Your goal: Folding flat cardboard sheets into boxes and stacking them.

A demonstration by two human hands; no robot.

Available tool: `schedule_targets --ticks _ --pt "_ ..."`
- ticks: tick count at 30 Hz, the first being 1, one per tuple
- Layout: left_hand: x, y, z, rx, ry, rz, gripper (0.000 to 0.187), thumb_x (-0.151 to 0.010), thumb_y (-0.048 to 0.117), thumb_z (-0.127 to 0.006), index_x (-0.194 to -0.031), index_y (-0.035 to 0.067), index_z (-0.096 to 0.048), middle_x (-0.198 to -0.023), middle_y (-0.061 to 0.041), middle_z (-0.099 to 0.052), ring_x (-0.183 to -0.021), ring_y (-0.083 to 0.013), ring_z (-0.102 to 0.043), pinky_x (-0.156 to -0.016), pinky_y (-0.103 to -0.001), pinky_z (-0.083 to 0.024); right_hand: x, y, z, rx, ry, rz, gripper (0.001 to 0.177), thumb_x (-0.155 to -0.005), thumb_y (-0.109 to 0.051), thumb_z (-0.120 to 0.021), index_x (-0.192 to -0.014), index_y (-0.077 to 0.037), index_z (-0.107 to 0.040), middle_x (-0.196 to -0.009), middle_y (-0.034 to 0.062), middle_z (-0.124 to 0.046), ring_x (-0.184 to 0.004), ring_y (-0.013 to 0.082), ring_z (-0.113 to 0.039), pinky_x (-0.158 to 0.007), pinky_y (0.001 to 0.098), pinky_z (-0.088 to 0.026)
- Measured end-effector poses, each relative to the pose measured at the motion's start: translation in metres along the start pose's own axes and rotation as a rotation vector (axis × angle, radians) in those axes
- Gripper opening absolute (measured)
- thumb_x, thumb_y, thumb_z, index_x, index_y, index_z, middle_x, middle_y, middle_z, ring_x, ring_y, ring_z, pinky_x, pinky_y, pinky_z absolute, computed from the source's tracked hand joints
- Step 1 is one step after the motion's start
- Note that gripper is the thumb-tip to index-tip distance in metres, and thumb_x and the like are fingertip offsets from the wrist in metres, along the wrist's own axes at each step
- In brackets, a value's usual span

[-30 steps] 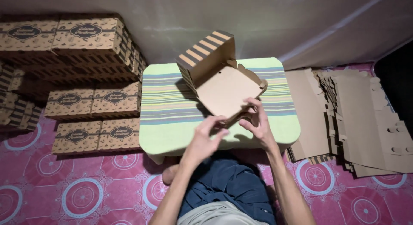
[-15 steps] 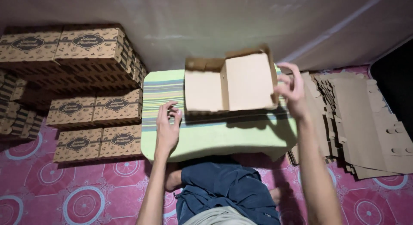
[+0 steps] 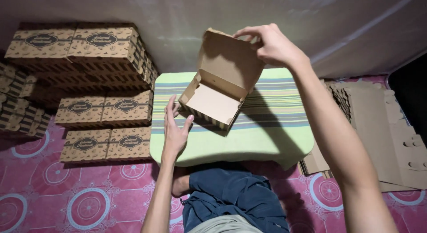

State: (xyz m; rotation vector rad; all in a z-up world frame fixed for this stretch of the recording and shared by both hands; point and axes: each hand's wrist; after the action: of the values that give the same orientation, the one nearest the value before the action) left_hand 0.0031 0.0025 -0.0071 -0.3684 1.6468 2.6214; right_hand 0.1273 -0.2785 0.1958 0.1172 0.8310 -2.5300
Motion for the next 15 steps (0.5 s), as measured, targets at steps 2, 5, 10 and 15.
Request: schedule_targets --ticks 2,5,10,15 --pt "0.002 0.013 0.005 0.05 -0.01 -0.004 0.081 -0.089 0.018 -0.07 -0.156 0.021 -0.025 -0.145 -0.024 -0.047 -0.127 -0.0403 -0.055 -0.105 -0.06 -0.045 -0.004 -0.003 -0.009 0.048 0.043 0.086 0.075 -0.058 0.024 -0.047 -0.123 -0.004 -0.073 -0.106 0.019 -0.076 -0.067 0.0253 -0.066 -0.057 0.0377 -0.059" --pt "0.003 0.015 0.006 0.083 -0.011 -0.055 0.074 -0.085 0.009 -0.073 -0.15 0.016 -0.038 -0.127 -0.02 -0.064 -0.115 -0.0325 -0.064 -0.102 -0.049 -0.052 -0.001 0.001 -0.025 0.252 0.139 0.256 0.059 -0.068 0.016 -0.055 -0.119 -0.004 -0.074 -0.101 0.0148 -0.075 -0.07 0.0241 -0.063 -0.068 0.0375 -0.053" --pt "0.003 0.009 0.005 0.03 -0.024 -0.14 0.063 -0.082 0.005 -0.072 -0.141 0.012 -0.049 -0.12 -0.012 -0.063 -0.104 -0.0243 -0.064 -0.098 -0.041 -0.053 0.018 -0.002 -0.034 0.419 0.197 0.428 0.05 -0.071 0.005 -0.065 -0.12 -0.004 -0.073 -0.106 0.0109 -0.075 -0.088 0.0289 -0.065 -0.085 0.041 -0.05" --pt "0.003 -0.005 0.0 0.116 -0.088 -0.089 0.062 -0.081 0.022 -0.086 -0.135 0.011 -0.058 -0.108 -0.013 -0.067 -0.099 -0.0266 -0.072 -0.093 -0.035 -0.058 0.042 0.005 -0.041 0.468 0.103 0.428 0.066 -0.067 0.014 -0.062 -0.127 -0.014 -0.067 -0.109 0.0069 -0.072 -0.096 0.0297 -0.062 -0.084 0.0407 -0.047"
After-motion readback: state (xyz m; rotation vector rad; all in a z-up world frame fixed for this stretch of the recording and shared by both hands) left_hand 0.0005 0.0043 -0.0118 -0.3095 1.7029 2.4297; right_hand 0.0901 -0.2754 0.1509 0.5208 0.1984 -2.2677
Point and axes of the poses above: each hand's wrist, its own x-axis away from the middle knuckle, its own z-axis out of the back of the hand, y = z × x
